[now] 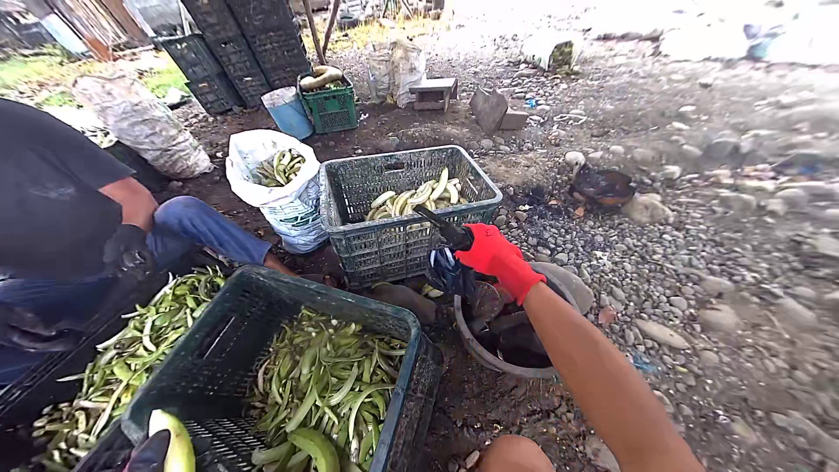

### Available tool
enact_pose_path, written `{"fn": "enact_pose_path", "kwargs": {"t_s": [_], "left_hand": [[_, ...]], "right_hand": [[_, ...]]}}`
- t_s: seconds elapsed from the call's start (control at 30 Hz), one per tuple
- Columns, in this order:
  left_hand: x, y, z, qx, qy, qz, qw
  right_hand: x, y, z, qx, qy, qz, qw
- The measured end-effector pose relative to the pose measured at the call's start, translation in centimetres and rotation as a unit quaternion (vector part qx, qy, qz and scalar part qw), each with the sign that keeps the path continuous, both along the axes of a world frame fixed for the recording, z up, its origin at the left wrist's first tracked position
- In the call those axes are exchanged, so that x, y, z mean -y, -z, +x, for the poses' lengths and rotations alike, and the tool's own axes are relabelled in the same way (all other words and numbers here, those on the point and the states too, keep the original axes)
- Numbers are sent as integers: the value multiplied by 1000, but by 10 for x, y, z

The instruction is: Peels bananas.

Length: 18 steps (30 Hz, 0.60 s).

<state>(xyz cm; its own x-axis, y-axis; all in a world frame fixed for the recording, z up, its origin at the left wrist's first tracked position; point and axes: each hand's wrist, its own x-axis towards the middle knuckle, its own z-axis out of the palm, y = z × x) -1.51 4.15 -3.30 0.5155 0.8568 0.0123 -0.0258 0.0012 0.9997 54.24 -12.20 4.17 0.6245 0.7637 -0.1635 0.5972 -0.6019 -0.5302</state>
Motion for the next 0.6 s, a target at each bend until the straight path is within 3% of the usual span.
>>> {"fn": "enact_pose_path", "kwargs": {"t_s": [0.17, 0.43, 0.53, 0.6], "left_hand": [[3, 4, -2, 7, 11, 29, 999], [19, -1, -4, 5, -21, 0, 1000], [18, 2, -11, 24, 4, 20, 1000], [23, -4, -8, 43, 4, 13, 999]], "right_hand": [[59, -11, -26, 21, 16, 122, 992], [96, -35, -51, 11, 16, 138, 990], [96, -51, -44, -6, 14, 89, 996], [100, -44, -33, -6, 15, 106, 994]]}}
